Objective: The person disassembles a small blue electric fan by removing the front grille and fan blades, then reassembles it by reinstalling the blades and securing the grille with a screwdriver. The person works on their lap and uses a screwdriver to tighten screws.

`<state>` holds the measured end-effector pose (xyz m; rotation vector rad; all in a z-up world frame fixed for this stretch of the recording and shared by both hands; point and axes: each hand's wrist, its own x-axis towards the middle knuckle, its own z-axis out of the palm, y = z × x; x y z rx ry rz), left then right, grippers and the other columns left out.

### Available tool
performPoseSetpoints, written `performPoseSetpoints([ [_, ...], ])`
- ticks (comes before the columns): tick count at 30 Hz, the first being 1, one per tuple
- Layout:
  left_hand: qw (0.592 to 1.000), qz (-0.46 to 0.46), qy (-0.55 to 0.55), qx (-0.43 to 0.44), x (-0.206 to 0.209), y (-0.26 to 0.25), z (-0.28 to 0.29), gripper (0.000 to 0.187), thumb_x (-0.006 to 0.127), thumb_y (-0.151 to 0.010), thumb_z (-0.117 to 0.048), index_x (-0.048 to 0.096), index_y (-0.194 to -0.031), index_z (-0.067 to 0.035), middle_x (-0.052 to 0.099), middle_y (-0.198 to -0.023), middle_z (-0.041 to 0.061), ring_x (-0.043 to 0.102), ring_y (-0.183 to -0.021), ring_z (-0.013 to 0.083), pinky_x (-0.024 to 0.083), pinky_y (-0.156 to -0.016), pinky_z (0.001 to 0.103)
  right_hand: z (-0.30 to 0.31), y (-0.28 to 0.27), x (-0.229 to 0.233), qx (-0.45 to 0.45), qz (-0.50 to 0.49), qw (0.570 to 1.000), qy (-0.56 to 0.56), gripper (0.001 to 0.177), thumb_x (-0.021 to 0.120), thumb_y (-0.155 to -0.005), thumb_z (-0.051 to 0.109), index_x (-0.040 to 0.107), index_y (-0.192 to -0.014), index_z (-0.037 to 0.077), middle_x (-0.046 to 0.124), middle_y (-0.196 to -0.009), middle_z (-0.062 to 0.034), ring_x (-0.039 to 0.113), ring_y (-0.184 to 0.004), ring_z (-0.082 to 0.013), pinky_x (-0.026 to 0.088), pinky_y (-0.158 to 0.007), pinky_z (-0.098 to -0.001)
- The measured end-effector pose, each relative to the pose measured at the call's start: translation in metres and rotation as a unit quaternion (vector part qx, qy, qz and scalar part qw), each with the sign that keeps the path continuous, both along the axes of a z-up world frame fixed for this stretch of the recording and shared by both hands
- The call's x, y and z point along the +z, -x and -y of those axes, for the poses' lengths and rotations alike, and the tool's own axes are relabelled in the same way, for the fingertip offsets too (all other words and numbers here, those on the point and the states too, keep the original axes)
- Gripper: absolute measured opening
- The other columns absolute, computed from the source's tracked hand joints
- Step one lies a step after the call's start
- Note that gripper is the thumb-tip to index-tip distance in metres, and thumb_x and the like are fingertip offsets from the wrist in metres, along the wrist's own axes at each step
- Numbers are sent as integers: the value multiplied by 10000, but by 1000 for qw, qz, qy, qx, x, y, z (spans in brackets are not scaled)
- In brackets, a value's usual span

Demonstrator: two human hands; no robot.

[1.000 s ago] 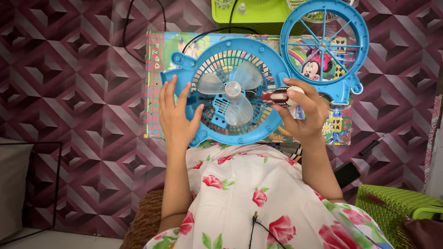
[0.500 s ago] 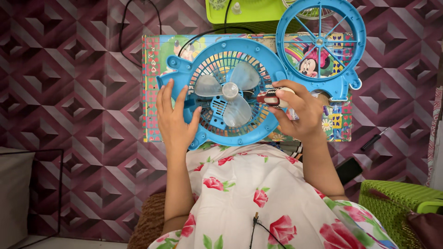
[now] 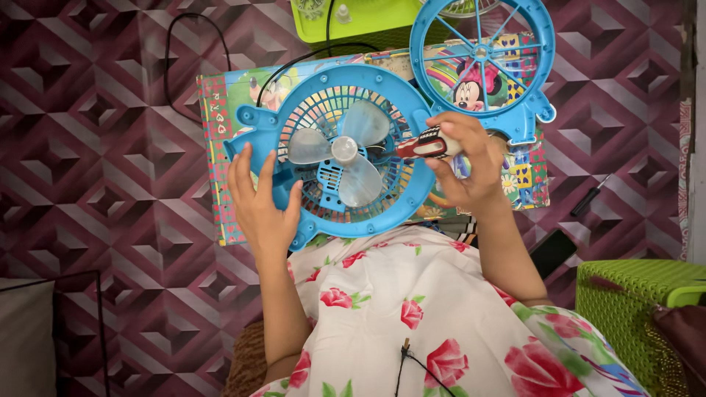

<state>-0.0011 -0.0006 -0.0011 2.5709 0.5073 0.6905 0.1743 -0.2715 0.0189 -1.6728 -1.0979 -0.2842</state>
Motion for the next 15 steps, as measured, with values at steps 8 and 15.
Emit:
performPoseSetpoints([
  [8, 1000, 0, 3, -3, 0, 1, -1, 596, 840, -856, -201, 623, -1403, -105, 432, -1590, 157, 400, -1459, 430, 375, -1195, 549, 3, 5, -11, -14, -62, 996, -70, 513, 750, -1013, 46, 463, -1438, 59, 606, -1351, -236, 695, -1068, -246, 612, -865, -306],
  [15, 1000, -2, 4, 0, -1, 1, -1, 589, 835, -857, -209, 625, -1397, -106, 435, -1589, 157, 402, -1459, 426, 381, -1185, 542, -6, 2, -4, -16, -36, 996, -83, 509, 763, -1013, 54, 467, -1427, 77, 613, -1339, -252, 729, -1012, -241, 624, -825, -309],
])
